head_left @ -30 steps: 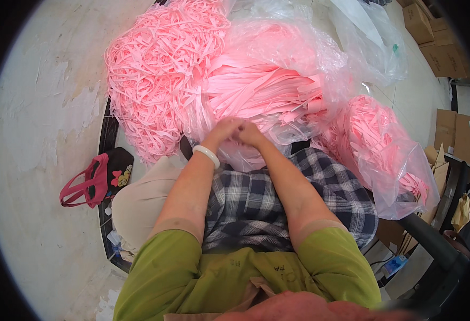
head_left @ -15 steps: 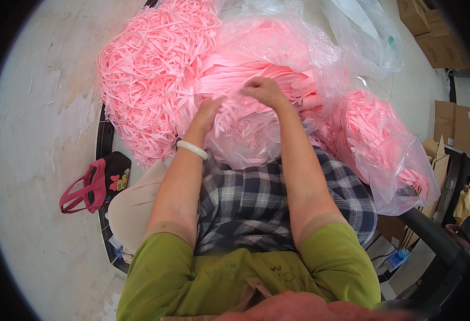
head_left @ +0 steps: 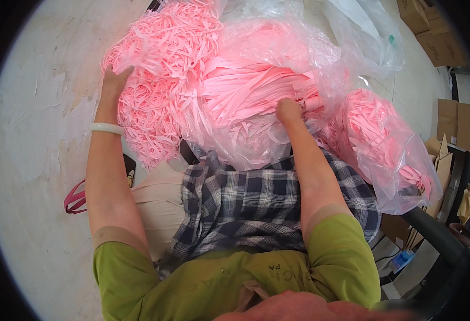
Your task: The recorder is sorting, untangling, and bundling pink fabric straps from a large pile into smaller groups and placing them into clear plastic bags.
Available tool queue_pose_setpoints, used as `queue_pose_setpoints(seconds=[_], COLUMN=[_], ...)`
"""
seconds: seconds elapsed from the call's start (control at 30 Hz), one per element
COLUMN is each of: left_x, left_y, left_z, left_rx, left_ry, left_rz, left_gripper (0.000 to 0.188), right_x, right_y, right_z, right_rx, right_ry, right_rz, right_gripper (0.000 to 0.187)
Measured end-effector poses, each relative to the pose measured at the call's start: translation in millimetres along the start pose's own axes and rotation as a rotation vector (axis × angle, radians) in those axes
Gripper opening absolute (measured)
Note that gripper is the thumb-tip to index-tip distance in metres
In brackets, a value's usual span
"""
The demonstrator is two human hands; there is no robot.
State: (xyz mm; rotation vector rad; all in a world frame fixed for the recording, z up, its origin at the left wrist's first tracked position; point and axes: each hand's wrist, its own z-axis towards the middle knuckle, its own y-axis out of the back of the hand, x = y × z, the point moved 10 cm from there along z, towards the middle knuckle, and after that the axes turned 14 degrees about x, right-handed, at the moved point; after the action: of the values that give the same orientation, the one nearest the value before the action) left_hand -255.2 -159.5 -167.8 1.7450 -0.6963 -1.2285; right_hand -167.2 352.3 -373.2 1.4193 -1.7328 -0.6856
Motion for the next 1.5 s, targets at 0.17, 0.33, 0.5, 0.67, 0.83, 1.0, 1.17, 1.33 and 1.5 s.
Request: queue_pose_setpoints(seconds=[0.17,0.33,0.5,0.67,0.83,1.0,1.17,1.33,1.5], left_x=[-88,-162,-126,-147,-117,-51,-52,-19,-9], left_y=[-58,-62,-64,-26,40,40,46,56,39], left_z=[-70,-174,-193,-199,-176,-165,-160,-156,-149], left_rx=[0.599,0.840,1.013,0.810,0.544,0.534,0.482,0.412,0.467], left_ry=[-0.365,-0.572,-0.300,-0.478,-0.323,-0.112,-0.091,-0.038,-0.049], left_rz=[-0.013,-0.115,-0.117,-0.060,-0.566,-0.709,-0.737,-0.767,-0.985], left_gripper=[0.048,0.045,0.031,0.026,0.024,0.020,0.019,0.019,0.016], right_x=[132,250,261,247,215,172,135,110,98], right_y=[63,98,99,101,88,80,76,81,106], right_z=[-34,-121,-139,-157,-142,-112,-91,-84,-92], right_rx=[-0.095,-0.166,0.231,0.730,0.773,0.717,0.734,0.714,0.551], right_ry=[0.457,0.840,1.004,1.030,0.924,0.785,0.714,0.553,0.528], right_rz=[0.088,0.348,0.851,0.949,0.875,0.942,1.052,0.961,0.716], right_gripper=[0.026,0.021,0.024,0.020,0.019,0.017,0.012,0.013,0.017])
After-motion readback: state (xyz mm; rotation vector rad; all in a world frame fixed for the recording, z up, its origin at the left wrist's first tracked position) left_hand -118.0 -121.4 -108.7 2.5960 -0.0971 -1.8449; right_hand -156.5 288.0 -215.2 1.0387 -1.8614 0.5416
